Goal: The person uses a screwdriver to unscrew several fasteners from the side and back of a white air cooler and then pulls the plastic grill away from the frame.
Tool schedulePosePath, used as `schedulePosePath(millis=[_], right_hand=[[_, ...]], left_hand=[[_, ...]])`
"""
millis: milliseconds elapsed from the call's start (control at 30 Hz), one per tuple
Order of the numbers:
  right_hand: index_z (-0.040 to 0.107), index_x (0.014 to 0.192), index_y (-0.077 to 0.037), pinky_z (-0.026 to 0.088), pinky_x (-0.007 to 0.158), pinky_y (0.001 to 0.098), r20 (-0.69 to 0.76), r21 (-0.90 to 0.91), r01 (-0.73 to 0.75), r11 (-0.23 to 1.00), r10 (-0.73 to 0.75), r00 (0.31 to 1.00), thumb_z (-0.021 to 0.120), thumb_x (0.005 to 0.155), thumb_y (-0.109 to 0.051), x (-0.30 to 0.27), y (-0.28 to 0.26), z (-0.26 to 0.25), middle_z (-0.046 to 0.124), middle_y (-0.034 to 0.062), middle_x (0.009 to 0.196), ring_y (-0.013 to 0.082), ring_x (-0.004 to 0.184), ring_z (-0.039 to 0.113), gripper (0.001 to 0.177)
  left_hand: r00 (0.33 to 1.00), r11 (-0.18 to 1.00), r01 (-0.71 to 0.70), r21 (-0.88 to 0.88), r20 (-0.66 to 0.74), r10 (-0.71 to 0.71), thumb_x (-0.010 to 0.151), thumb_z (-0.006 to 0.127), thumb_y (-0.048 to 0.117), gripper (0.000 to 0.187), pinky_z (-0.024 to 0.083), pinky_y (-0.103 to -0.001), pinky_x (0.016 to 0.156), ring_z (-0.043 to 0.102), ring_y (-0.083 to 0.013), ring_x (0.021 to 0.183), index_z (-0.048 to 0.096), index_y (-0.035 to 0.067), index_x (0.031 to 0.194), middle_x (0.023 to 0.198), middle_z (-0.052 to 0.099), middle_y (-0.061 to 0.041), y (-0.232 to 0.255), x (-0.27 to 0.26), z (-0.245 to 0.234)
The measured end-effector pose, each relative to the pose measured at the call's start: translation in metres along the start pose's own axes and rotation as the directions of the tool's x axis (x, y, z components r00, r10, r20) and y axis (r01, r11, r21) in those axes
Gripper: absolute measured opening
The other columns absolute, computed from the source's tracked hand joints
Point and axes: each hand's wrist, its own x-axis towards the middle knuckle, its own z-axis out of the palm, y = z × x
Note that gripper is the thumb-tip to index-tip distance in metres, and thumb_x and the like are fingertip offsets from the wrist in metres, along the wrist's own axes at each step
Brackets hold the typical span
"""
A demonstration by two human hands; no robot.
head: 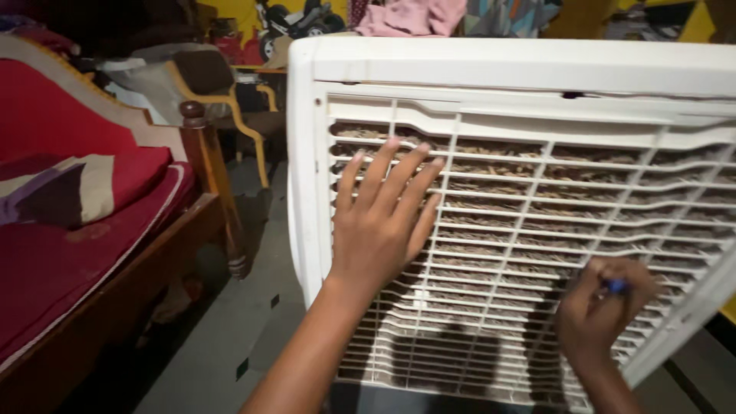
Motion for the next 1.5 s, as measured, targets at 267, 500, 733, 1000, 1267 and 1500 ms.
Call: schedulePosePath(millis=[267, 500, 733, 1000, 1267, 1500], right_hand=[[0.071, 0.139, -0.018, 0.039, 0.048, 0.0292, 0.283, -0.579, 0.187, 0.793, -0.020, 0.959, 0.077, 0.108, -0.023, 0.151, -0.061, 0.003, 0.062, -0.0008, 0.067, 0.0115, 0.052, 0.059, 0.032], [0.070, 0.146, -0.020, 0.043, 0.050, 0.0290, 0.385, -0.654, 0.357, 0.667, -0.112, 0.916, 0.082, 0.106, -0.040, 0.195, -0.061, -0.009, 0.065, -0.0016, 0.069, 0.0101, 0.054, 0.060, 0.046], [0.072, 0.139, -0.018, 0.044, 0.048, 0.0296, 0.433, -0.709, 0.454, 0.539, -0.175, 0.884, 0.084, 0.091, -0.043, 0.198, -0.060, -0.011, 0.070, 0.0041, 0.071, 0.0145, 0.049, 0.061, 0.056], [0.071, 0.124, -0.015, 0.043, 0.054, 0.0314, 0.546, -0.698, 0.566, 0.438, -0.187, 0.817, 0.089, 0.089, -0.056, 0.229, -0.073, -0.018, 0.071, -0.0015, 0.068, 0.0133, 0.055, 0.065, 0.057], [0.072, 0.101, -0.014, 0.049, 0.048, 0.0310, 0.705, -0.682, 0.690, 0.242, -0.032, 0.709, 0.091, 0.064, -0.063, 0.265, -0.106, -0.003, 0.072, 0.0028, 0.066, 0.0202, 0.056, 0.071, 0.065], [0.071, 0.108, -0.005, 0.056, 0.061, 0.0315, 0.780, -0.480, 0.738, 0.474, -0.153, 0.607, 0.087, 0.075, -0.051, 0.281, -0.091, 0.001, 0.070, 0.0110, 0.073, 0.0243, 0.067, 0.072, 0.059]], left_hand=[[0.993, 0.990, 0.086, 0.111, 0.072, -0.095, 0.093, 0.068, 0.065, 0.072, 0.033, -0.054, 0.110, 0.048, -0.0306, 0.132, 0.061, 0.005, 0.132, 0.133, 0.058, -0.012, 0.021, 0.053, 0.023], [0.992, 0.995, 0.094, -0.030, 0.085, -0.091, 0.086, 0.078, 0.053, 0.062, 0.033, -0.051, 0.111, 0.048, -0.0335, 0.122, 0.059, 0.002, 0.116, 0.119, 0.055, -0.015, 0.018, 0.071, 0.012], [0.984, 0.994, 0.101, -0.035, 0.153, -0.094, 0.091, 0.077, 0.040, 0.046, 0.037, -0.048, 0.100, 0.050, -0.0326, 0.121, 0.060, 0.004, 0.115, 0.120, 0.056, -0.014, 0.015, 0.069, 0.007], [0.995, 0.989, 0.091, 0.119, 0.025, -0.095, 0.088, 0.080, 0.042, 0.067, 0.032, -0.053, 0.119, 0.037, -0.0355, 0.147, 0.051, 0.006, 0.137, 0.151, 0.045, -0.017, 0.026, 0.063, 0.016], [0.989, 1.000, -0.019, -0.019, 0.143, 0.022, 0.075, 0.087, 0.056, 0.112, 0.028, -0.056, 0.125, 0.034, -0.0357, 0.147, 0.032, 0.003, 0.158, 0.154, 0.041, -0.018, 0.043, 0.094, 0.036], [0.993, 0.999, -0.039, 0.002, 0.110, 0.038, 0.063, 0.090, 0.062, 0.103, 0.031, -0.059, 0.109, 0.044, -0.0341, 0.129, 0.049, 0.006, 0.140, 0.137, 0.051, -0.014, 0.049, 0.106, 0.030]])
